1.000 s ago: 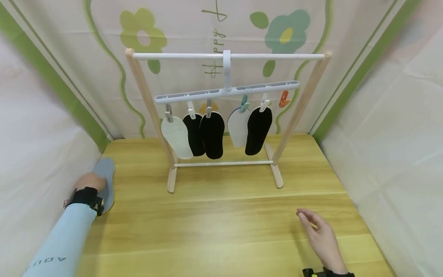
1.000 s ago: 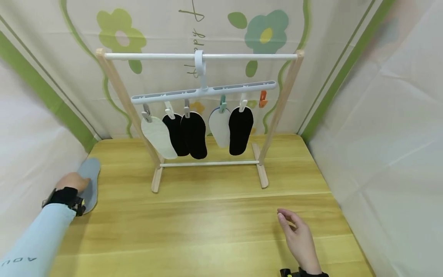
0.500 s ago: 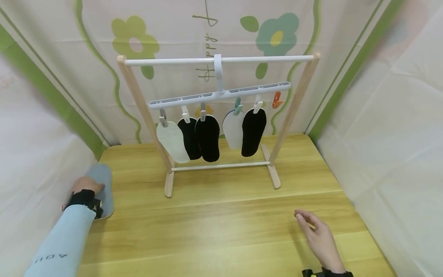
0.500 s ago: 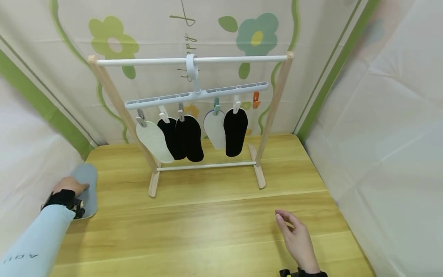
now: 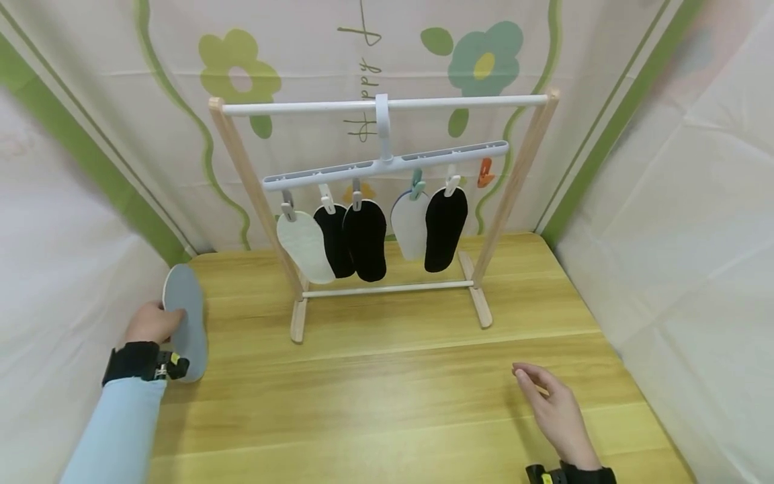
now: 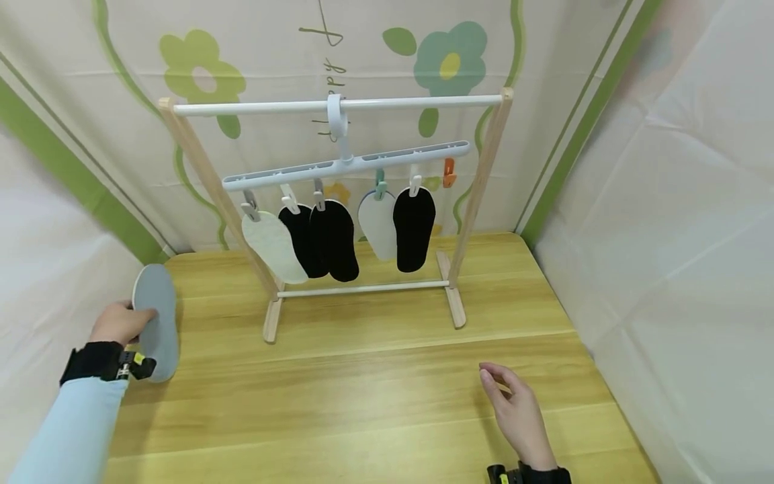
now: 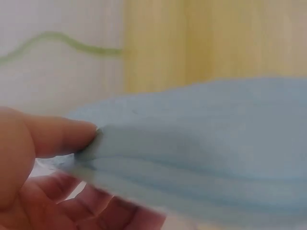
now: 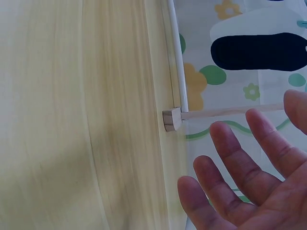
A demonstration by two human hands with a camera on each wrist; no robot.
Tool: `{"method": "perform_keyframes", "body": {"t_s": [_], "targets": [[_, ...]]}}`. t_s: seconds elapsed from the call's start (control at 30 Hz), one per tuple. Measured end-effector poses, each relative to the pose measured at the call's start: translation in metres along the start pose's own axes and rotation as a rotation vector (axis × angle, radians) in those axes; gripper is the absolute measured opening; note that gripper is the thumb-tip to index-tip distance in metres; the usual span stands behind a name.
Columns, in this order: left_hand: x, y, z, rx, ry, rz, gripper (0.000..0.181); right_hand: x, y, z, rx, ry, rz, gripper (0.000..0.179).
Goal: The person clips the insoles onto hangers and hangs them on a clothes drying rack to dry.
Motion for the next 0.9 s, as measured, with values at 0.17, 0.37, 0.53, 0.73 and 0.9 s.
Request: {"method": "perform_keyframes", "body": {"t_s": [0.17, 0.37, 0.53, 0.73, 0.9], "targets": [[0.023, -0.001, 0.017, 0.062, 0.065, 0.075, 0.059, -0.003, -0.001, -0.002, 0.003, -0.009, -0.005, 0.053], [0.052, -0.001, 0.038, 0.073, 0.155, 0.160, 0.057, -0.006, -0.002, -0.003, 0.005, -0.005, -0.014, 0.055], [0.080, 0.006, 0.057, 0.131, 0.204, 0.193, 0.056, -0.007, -0.002, -0.004, 0.014, -0.005, -0.017, 0.055], [0.114, 0.020, 0.079, 0.197, 0.273, 0.231, 0.051, -0.007, -0.002, -0.006, 0.021, 0.006, -0.026, 0.057], [0.131, 0.039, 0.094, 0.256, 0.335, 0.228, 0.047, -0.007, -0.003, -0.008, 0.020, 0.003, -0.025, 0.056]]}}
Point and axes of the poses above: each hand's wrist, its own x-axis away from the middle knuckle, its own y-axis out of the palm, z = x × y, the point moved 3 cm from there along -x, towards the middle knuckle, and after that the axes turned 10 degrees about x, right-handed, at the moved point
